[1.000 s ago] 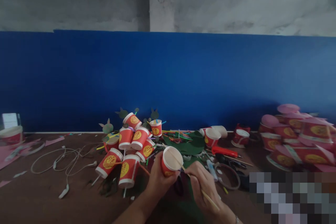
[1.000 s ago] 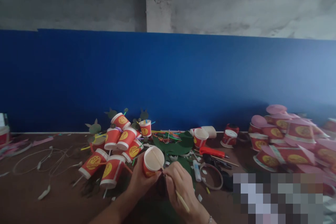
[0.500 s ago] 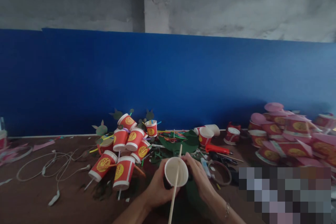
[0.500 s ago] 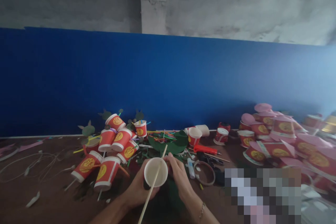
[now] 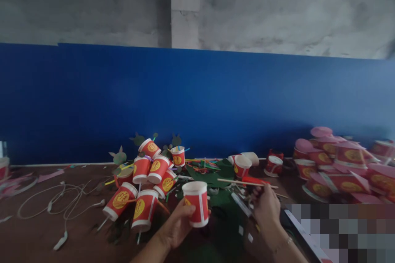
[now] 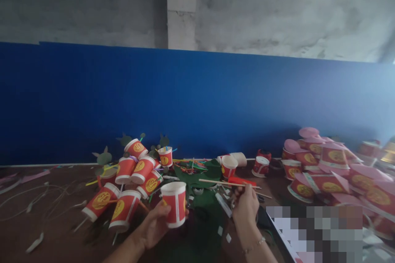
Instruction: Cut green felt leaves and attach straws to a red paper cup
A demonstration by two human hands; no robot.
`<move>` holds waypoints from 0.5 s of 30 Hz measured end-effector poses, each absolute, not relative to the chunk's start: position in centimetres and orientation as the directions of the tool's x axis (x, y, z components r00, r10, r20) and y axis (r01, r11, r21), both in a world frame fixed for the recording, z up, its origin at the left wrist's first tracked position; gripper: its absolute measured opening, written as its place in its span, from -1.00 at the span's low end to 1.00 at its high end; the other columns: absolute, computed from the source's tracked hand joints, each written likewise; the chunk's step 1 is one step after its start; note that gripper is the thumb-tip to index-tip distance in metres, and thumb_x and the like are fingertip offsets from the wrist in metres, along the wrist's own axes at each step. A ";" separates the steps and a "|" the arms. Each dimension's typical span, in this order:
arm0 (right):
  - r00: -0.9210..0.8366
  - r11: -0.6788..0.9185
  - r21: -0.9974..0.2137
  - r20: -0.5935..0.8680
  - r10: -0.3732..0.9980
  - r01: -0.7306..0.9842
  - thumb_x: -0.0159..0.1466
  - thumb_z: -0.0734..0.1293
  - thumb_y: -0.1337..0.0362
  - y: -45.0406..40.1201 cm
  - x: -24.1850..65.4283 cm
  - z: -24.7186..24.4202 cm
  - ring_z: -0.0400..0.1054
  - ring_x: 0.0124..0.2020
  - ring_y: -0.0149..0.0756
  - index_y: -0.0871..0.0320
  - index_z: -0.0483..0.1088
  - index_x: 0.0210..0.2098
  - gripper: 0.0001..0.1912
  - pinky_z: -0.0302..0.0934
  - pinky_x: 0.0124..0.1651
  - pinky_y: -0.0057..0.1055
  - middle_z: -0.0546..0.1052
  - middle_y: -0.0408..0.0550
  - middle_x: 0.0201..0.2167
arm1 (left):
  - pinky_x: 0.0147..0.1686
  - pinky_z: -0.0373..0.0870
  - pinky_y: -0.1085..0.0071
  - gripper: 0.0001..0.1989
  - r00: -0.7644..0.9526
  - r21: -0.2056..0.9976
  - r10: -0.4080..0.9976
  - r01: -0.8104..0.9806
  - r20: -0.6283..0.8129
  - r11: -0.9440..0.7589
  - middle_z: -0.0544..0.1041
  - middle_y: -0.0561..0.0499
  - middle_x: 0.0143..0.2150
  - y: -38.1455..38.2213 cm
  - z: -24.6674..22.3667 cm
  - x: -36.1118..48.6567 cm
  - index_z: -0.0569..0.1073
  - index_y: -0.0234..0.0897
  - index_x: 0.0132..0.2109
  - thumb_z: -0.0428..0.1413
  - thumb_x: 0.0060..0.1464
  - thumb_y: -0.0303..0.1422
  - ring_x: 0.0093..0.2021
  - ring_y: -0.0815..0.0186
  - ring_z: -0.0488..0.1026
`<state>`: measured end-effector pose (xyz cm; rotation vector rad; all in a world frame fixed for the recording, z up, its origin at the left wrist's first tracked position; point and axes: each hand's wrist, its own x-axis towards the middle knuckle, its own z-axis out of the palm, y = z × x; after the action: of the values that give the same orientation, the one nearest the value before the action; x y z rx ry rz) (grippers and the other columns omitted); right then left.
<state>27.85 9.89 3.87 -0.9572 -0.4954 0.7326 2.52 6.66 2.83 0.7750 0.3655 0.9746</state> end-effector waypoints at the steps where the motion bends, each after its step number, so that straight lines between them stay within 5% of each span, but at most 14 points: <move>1: 0.676 0.360 -0.876 0.054 0.735 -0.321 0.03 0.28 0.09 9.8 27.7 3.9 0.06 -0.77 -0.56 0.12 0.13 -0.55 -0.72 -0.06 -0.74 -0.62 0.25 -0.35 -0.74 | -0.12 0.30 0.25 -0.68 0.515 0.700 0.856 -0.629 0.047 0.339 0.53 -0.12 -0.26 6.8 2.8 2.4 0.46 -0.35 -0.17 0.16 -0.12 -0.31 -0.20 0.14 0.47; 7: 0.411 -0.058 -0.991 -0.103 0.906 -0.120 -0.04 0.30 0.16 9.5 24.7 3.5 0.21 -0.74 -0.41 0.23 0.36 -0.46 -0.75 -0.01 -0.72 -0.54 0.42 -0.15 -0.69 | -0.21 0.38 0.27 -0.66 0.374 0.710 0.925 -0.635 -0.065 0.306 0.53 -0.04 -0.32 7.5 2.6 2.6 0.43 -0.29 -0.20 0.25 -0.17 -0.28 -0.29 0.22 0.48; 9: 0.332 -0.019 -0.992 0.024 0.943 0.128 -0.07 0.28 0.29 9.0 23.6 3.3 0.27 -0.70 -0.33 0.22 0.39 -0.41 -0.79 0.07 -0.68 -0.47 0.44 -0.13 -0.67 | -0.28 0.40 0.29 -0.63 0.321 0.739 0.941 -0.608 -0.105 0.290 0.51 0.00 -0.37 7.8 2.7 2.8 0.42 -0.29 -0.21 0.27 -0.20 -0.26 -0.34 0.24 0.47; 12: -0.039 0.341 -0.693 0.412 0.910 0.635 -0.13 0.19 0.47 7.6 21.8 3.1 0.37 -0.25 -0.15 0.15 0.42 -0.24 -0.55 0.24 -0.21 -0.27 0.50 -0.01 -0.30 | -0.45 0.36 0.43 -0.66 0.237 0.758 0.958 -0.592 -0.158 0.272 0.48 0.03 -0.48 8.2 2.4 3.0 0.42 -0.35 -0.31 0.25 -0.19 -0.19 -0.46 0.34 0.42; 15: -0.261 0.391 -0.346 0.366 0.893 0.853 -0.13 0.18 0.52 6.4 20.3 2.6 0.29 -0.11 0.01 0.13 0.39 -0.10 -0.42 0.16 -0.09 -0.15 0.45 0.10 -0.15 | -0.58 0.24 0.52 -0.65 0.205 0.758 0.960 -0.592 -0.190 0.276 0.44 0.04 -0.54 8.7 2.0 3.1 0.42 -0.38 -0.37 0.18 -0.11 -0.12 -0.52 0.41 0.37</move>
<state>20.34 6.44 2.61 -1.4928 -2.1501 0.1056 3.10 8.71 1.95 0.6084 0.7370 1.1799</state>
